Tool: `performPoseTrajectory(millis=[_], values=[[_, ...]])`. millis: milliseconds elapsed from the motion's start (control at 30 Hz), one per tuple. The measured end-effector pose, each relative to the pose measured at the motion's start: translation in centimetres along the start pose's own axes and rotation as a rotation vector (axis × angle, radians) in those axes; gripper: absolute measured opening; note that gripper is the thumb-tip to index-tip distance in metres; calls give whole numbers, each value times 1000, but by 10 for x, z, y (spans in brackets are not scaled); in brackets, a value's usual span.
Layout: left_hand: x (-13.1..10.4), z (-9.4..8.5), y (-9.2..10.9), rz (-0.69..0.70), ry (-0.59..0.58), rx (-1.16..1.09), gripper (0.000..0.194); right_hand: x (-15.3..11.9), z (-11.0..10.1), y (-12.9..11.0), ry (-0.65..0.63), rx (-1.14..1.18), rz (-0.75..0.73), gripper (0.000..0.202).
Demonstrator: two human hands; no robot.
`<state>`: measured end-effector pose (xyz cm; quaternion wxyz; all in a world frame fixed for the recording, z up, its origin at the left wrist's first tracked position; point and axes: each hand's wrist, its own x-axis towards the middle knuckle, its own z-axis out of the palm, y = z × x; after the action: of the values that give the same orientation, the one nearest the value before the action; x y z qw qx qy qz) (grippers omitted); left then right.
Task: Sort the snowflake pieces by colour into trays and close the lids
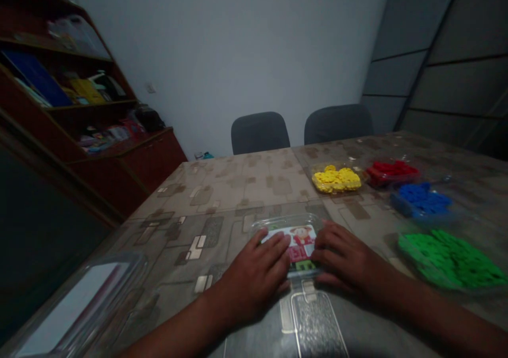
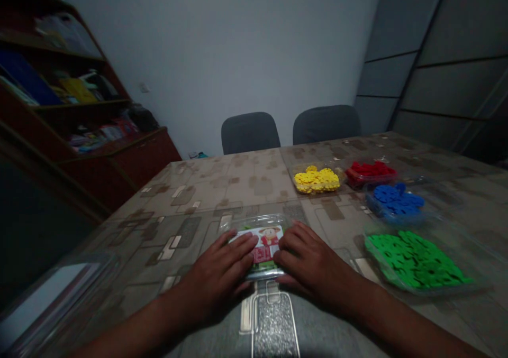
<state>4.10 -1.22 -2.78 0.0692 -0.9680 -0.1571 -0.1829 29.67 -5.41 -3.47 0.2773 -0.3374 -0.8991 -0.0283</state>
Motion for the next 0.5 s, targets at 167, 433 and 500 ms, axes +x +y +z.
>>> performPoseTrajectory(millis=[167, 433, 500], values=[[0, 8, 0, 90, 229, 31, 20, -4, 7, 5, 88, -91, -23, 19], [2, 13, -25, 181, 336, -23, 16, 10, 9, 5, 206, -143, -40, 28], [0, 14, -27, 167, 308, -31, 25, 9, 10, 6, 171, -113, -52, 30]])
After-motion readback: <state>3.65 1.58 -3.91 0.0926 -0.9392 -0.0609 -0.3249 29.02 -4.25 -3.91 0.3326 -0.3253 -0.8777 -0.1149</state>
